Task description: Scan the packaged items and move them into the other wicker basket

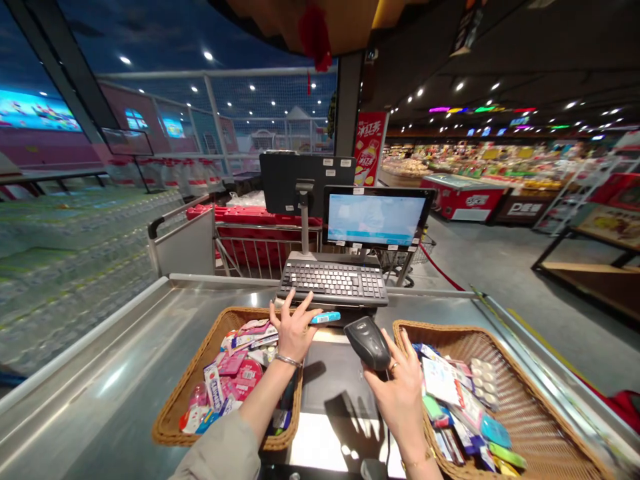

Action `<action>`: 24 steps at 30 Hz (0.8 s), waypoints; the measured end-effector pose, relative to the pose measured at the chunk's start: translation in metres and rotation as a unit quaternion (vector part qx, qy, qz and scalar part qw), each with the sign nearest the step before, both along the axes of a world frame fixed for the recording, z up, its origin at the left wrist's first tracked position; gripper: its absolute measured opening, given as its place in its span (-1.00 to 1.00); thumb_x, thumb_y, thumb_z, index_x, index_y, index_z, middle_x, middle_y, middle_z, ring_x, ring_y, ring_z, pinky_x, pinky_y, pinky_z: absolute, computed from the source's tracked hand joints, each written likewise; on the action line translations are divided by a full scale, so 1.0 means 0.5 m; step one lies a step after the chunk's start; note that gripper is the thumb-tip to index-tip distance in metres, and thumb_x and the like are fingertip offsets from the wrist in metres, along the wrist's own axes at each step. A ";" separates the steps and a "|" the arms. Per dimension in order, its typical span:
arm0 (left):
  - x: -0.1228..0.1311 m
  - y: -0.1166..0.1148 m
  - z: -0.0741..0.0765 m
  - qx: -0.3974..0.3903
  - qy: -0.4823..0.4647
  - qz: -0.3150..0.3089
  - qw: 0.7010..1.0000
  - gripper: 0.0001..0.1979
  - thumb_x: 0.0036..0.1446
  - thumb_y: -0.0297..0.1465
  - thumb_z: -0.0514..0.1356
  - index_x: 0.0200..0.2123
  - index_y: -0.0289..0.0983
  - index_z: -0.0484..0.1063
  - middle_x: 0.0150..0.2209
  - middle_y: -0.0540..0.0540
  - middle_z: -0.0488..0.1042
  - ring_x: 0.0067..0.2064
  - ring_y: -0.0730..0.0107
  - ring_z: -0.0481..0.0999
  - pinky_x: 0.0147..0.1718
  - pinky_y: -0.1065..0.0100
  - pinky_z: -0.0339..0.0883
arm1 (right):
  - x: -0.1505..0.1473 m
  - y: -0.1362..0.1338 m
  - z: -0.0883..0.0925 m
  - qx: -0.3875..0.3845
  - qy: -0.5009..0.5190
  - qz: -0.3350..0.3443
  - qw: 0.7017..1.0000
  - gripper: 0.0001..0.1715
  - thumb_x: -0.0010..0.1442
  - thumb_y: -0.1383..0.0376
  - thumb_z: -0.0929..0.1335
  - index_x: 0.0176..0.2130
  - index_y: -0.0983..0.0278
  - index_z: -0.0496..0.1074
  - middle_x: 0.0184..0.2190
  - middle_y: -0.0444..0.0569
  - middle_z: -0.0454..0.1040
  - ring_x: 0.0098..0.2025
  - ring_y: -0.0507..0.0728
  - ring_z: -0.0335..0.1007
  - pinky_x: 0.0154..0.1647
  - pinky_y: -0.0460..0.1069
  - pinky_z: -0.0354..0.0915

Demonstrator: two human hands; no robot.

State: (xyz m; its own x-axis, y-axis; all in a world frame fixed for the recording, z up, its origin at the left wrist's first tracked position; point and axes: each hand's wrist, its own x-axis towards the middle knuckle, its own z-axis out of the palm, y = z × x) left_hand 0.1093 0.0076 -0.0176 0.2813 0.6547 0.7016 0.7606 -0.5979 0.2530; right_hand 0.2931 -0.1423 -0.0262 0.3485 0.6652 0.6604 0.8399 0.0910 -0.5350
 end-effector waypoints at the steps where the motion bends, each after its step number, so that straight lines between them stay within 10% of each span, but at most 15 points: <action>1: 0.007 -0.001 0.002 0.000 -0.003 -0.004 1.000 -0.73 0.09 -0.38 0.26 -0.16 0.12 0.56 0.16 0.17 0.42 0.35 0.01 0.11 0.28 -0.27 -0.44 | 0.005 -0.003 -0.002 0.010 0.005 -0.013 1.000 -0.73 0.08 0.24 0.38 -0.18 0.26 0.54 0.11 0.07 0.44 0.35 0.35 -0.01 0.29 0.36 0.03; 24: 0.199 -0.048 0.011 0.009 -0.013 -0.160 0.987 -0.77 0.06 -0.28 0.32 -0.18 0.14 0.55 0.13 0.15 0.47 0.32 -0.03 0.16 0.26 -0.31 -0.43 | 0.119 -0.109 -0.011 0.075 0.062 -0.296 0.950 -0.44 0.09 0.05 0.40 -0.02 0.34 0.48 0.03 0.26 0.47 0.28 0.41 0.15 0.18 0.37 0.12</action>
State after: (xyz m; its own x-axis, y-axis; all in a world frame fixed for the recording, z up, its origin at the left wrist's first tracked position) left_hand 0.2088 -0.0166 -0.0120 0.4528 0.5221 0.7228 0.5254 -0.8112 0.2568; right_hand 0.3525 -0.1968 -0.0318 0.7134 0.2298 0.6620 0.6992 -0.2959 -0.6508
